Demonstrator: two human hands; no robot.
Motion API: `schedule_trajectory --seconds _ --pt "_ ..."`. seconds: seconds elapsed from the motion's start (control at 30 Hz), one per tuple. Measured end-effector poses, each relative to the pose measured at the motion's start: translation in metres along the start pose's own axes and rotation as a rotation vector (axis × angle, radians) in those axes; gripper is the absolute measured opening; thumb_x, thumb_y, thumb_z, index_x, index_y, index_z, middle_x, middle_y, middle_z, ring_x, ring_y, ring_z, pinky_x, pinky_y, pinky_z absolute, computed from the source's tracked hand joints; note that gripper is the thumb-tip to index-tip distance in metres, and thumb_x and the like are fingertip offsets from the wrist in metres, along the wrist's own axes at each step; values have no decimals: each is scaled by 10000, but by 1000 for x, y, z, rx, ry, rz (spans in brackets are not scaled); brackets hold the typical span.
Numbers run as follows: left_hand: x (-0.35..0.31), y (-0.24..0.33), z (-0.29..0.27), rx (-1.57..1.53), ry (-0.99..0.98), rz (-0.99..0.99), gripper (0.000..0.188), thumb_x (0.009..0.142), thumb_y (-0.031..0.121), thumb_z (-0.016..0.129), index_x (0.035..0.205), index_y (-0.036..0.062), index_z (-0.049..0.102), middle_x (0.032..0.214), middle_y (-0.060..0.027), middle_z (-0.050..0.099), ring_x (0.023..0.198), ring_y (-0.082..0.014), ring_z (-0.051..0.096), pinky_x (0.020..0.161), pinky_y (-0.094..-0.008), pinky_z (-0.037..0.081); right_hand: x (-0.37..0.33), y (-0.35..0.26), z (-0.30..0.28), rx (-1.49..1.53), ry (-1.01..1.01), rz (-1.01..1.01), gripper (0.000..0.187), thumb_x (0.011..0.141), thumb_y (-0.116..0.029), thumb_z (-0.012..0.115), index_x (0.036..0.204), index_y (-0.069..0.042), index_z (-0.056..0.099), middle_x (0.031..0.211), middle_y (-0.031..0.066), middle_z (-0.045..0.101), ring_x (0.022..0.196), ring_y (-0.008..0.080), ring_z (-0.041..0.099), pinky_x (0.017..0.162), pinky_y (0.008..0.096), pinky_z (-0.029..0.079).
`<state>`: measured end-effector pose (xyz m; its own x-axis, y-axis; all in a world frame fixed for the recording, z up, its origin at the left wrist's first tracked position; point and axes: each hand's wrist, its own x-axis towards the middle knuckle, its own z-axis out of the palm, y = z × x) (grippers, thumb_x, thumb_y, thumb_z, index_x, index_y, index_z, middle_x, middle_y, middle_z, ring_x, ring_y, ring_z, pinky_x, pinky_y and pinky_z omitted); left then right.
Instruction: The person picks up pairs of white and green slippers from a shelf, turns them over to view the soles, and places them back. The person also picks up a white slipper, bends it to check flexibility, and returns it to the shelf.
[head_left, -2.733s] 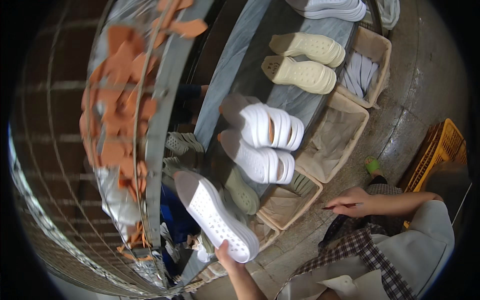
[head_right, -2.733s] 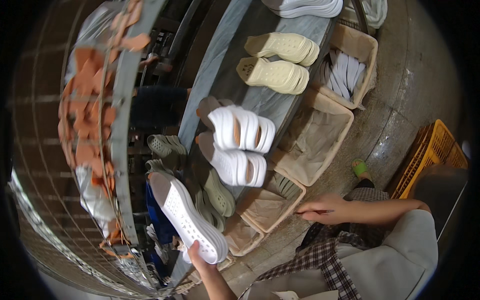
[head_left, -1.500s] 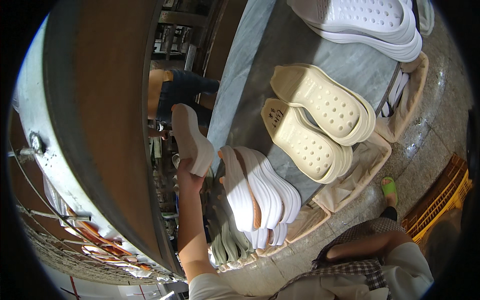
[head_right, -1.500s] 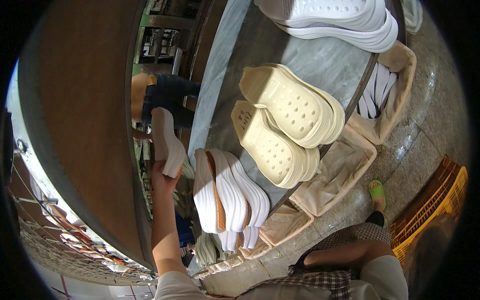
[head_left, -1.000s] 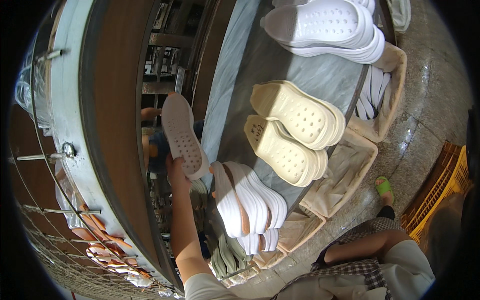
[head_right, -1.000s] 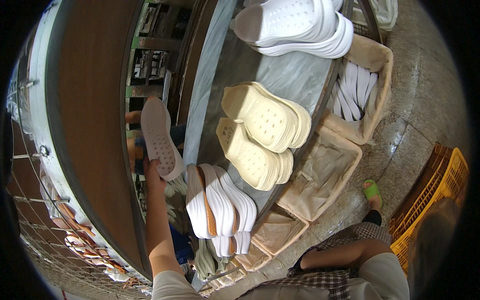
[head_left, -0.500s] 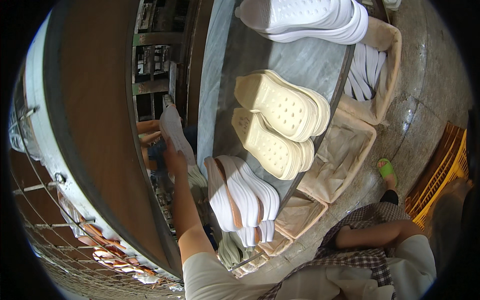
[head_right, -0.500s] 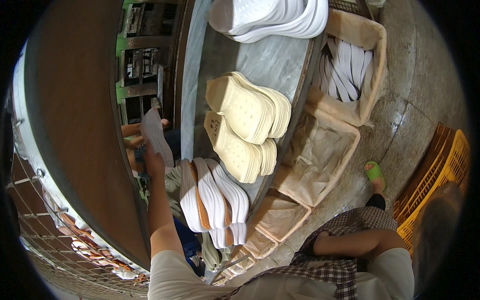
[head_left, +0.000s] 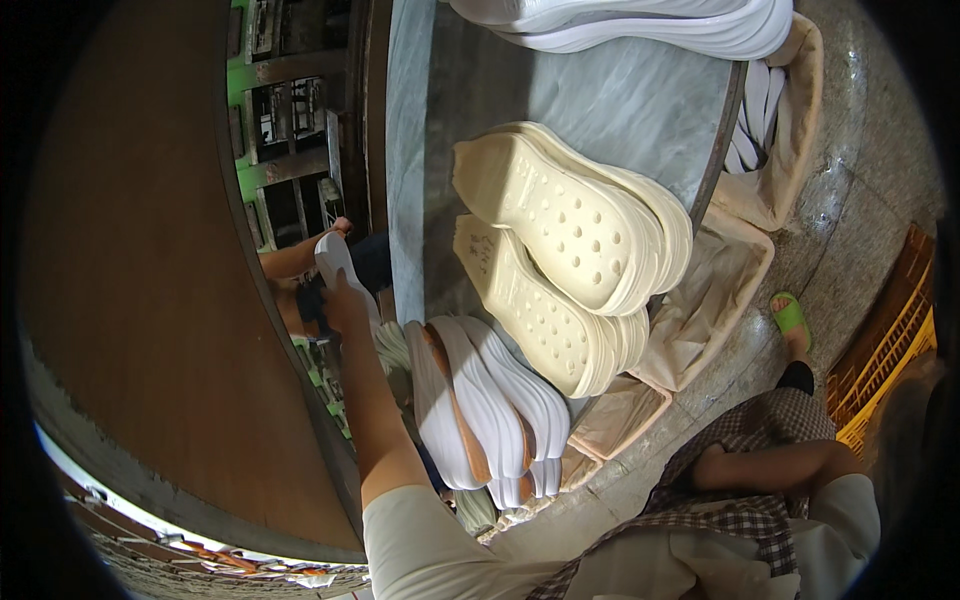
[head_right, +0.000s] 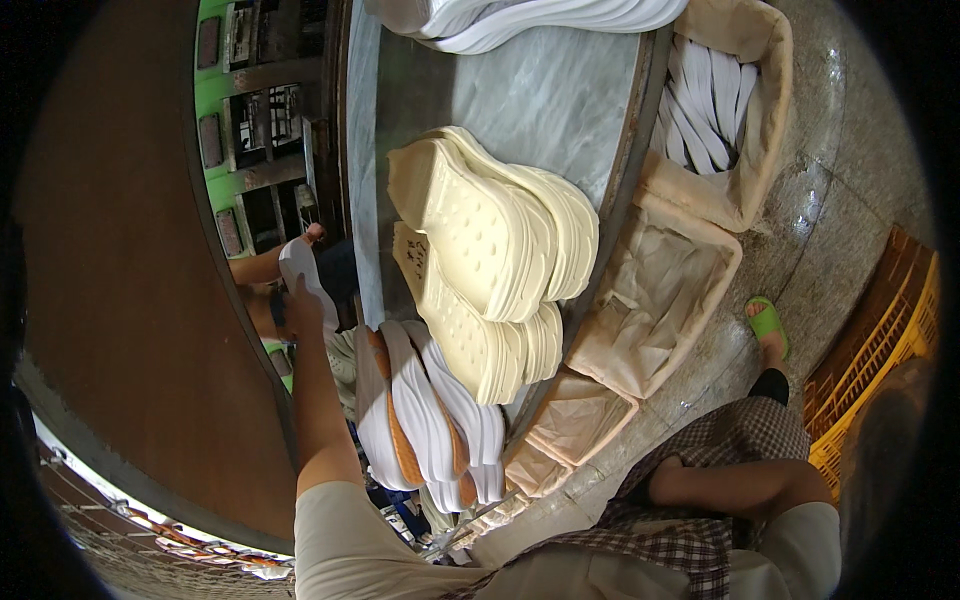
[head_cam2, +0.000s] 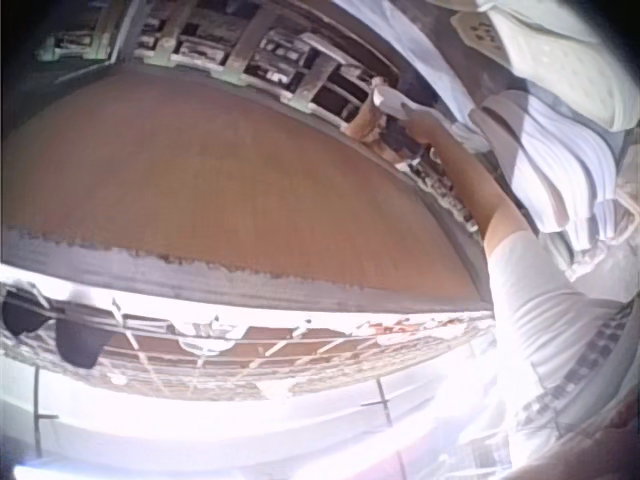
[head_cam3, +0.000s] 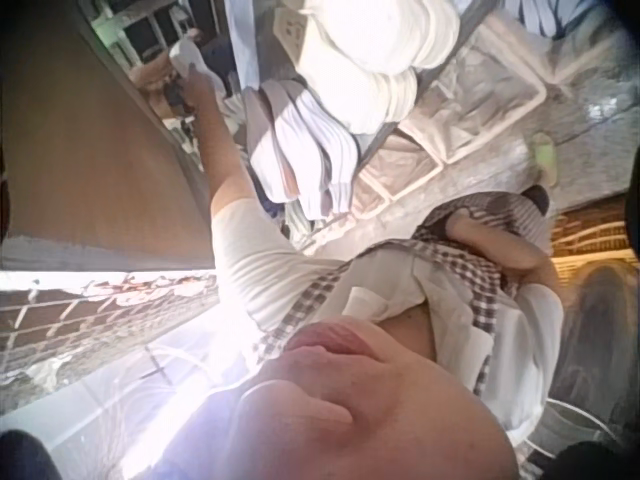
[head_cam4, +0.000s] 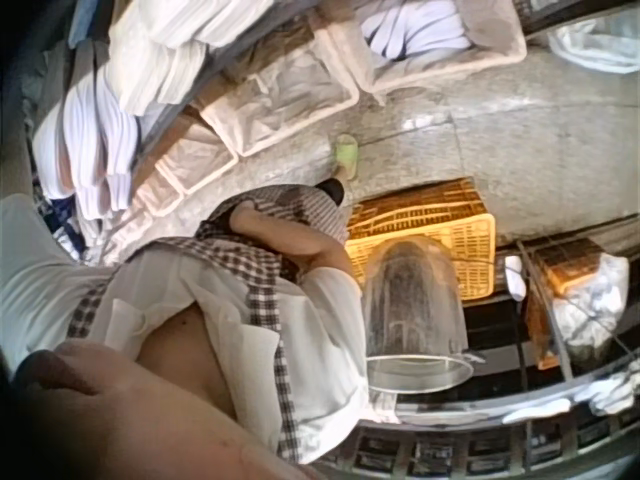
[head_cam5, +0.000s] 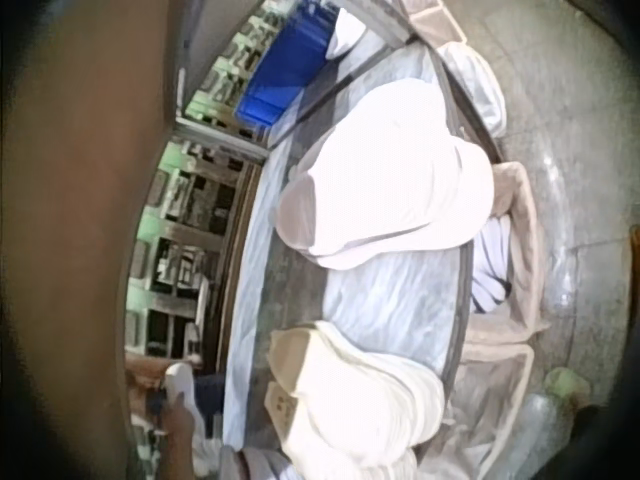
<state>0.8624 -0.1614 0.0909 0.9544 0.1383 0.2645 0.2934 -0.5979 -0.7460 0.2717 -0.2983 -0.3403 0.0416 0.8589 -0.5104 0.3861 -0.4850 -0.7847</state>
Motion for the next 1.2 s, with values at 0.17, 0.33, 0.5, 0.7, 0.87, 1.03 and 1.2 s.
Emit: schedule_trajectory --seconds 0.17,0.33,0.5,0.7,0.87,1.03,1.2 --pt "9 3 6 -26 -23 -18 437 904 223 481 1327 326 448 1263 -188 447 1029 -420 550 816 -474 500 -27 5 -19 -15 -38 -60 364 867 -251 485 1196 -177 625 1254 30 582 1137 217 553 848 474 446" --pt "7 -4 8 -31 -30 -15 426 900 206 472 1312 314 469 1211 -187 479 1008 -406 564 816 -467 499 -60 13 -44 -13 -23 -105 344 852 -229 492 1147 -160 655 1212 53 608 1112 229 574 821 486 460" --pt "-1 -6 7 8 -36 -22 429 908 188 456 1324 297 462 1207 -183 482 998 -407 565 814 -466 499 -71 15 -57 -21 -30 -108 346 852 -217 488 1145 -145 657 1210 73 609 1112 241 576 818 484 466" --pt "-7 -4 4 13 -25 -56 441 915 181 449 1338 306 440 1207 -176 479 982 -409 567 800 -470 501 -67 17 -53 -46 -42 -121 395 881 -236 465 1247 -145 583 1293 84 549 1159 240 544 861 466 449" --pt "-1 -10 3 -37 -13 -7 448 906 188 462 1335 317 444 1145 -177 503 964 -404 576 787 -472 504 -54 14 -43 -44 5 -51 377 880 -241 472 1223 -157 605 1272 73 567 1146 230 552 837 467 457" --pt "6 -16 5 -78 34 31 442 906 203 463 1332 318 450 1118 -184 513 957 -392 583 783 -473 502 -18 26 -8 16 -8 -22 347 866 -246 492 1167 -172 647 1225 45 603 1109 216 575 807 456 471" --pt "4 -11 1 -78 -1 -2 437 914 228 447 1340 326 440 1159 -189 503 975 -387 582 793 -473 499 10 25 7 1 132 4 285 822 -215 521 1040 -187 702 1094 20 659 971 192 622 689 416 483"
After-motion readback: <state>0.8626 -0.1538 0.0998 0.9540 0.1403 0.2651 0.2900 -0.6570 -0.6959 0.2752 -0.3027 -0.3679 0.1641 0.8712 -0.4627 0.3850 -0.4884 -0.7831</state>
